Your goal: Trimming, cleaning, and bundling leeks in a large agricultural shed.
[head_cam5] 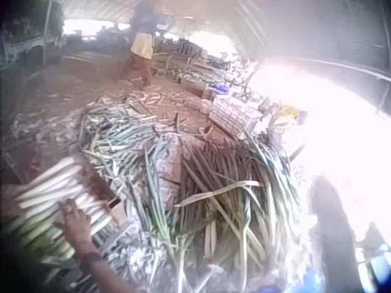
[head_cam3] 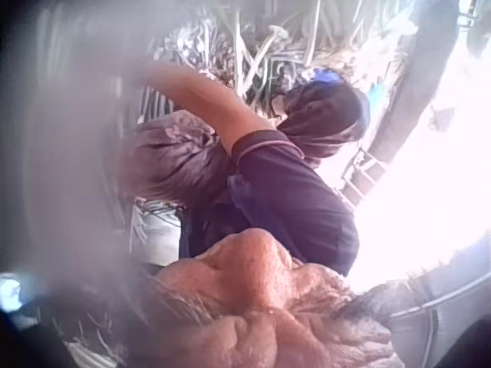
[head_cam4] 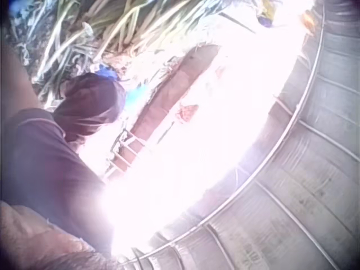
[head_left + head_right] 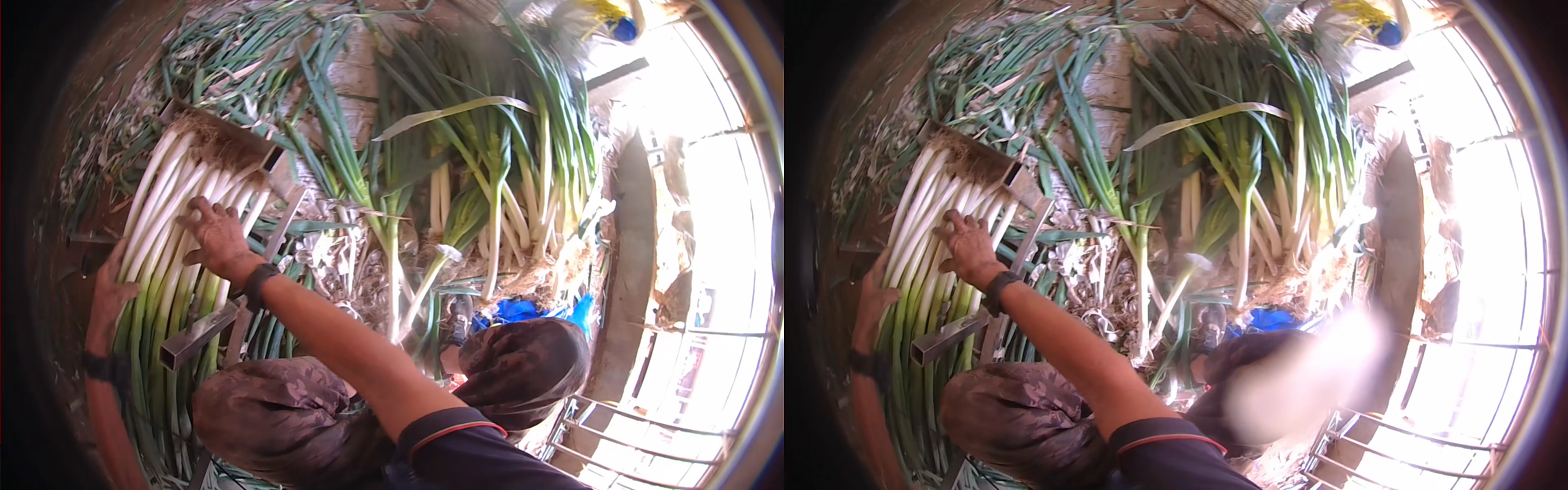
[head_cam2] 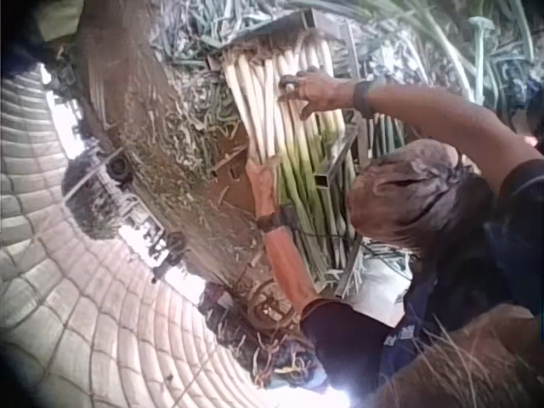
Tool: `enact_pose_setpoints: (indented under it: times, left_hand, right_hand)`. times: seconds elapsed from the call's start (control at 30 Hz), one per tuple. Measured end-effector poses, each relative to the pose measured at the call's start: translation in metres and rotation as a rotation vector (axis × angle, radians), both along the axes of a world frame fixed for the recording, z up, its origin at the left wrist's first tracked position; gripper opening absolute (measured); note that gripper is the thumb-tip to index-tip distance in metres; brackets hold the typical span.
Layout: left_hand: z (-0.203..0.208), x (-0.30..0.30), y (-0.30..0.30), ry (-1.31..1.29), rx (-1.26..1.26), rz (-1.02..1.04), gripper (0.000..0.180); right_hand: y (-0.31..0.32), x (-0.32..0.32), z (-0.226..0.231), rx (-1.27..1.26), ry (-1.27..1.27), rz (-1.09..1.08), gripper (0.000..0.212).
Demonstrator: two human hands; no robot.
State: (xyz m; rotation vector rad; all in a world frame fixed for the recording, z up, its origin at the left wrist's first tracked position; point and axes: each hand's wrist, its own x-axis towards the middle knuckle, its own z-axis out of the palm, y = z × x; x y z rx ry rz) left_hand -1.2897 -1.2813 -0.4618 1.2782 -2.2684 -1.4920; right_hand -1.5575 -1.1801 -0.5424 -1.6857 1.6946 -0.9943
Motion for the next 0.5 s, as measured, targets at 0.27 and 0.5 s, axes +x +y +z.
enact_pose_setpoints:
  times: [0.27,0.5]
  left_hand:
    - [-0.019,0.018,0.039,-0.475,-0.667,-0.179,0.06]
    - [0.025,0.048,0.069,-0.356,-0.637,-0.037,0.05]
  right_hand:
    - [0.073,-0.045,0.017,0.021,-0.059,-0.096,0.062]
    - [0.286,-0.291,-0.075,0.364,0.804,-0.966,0.085]
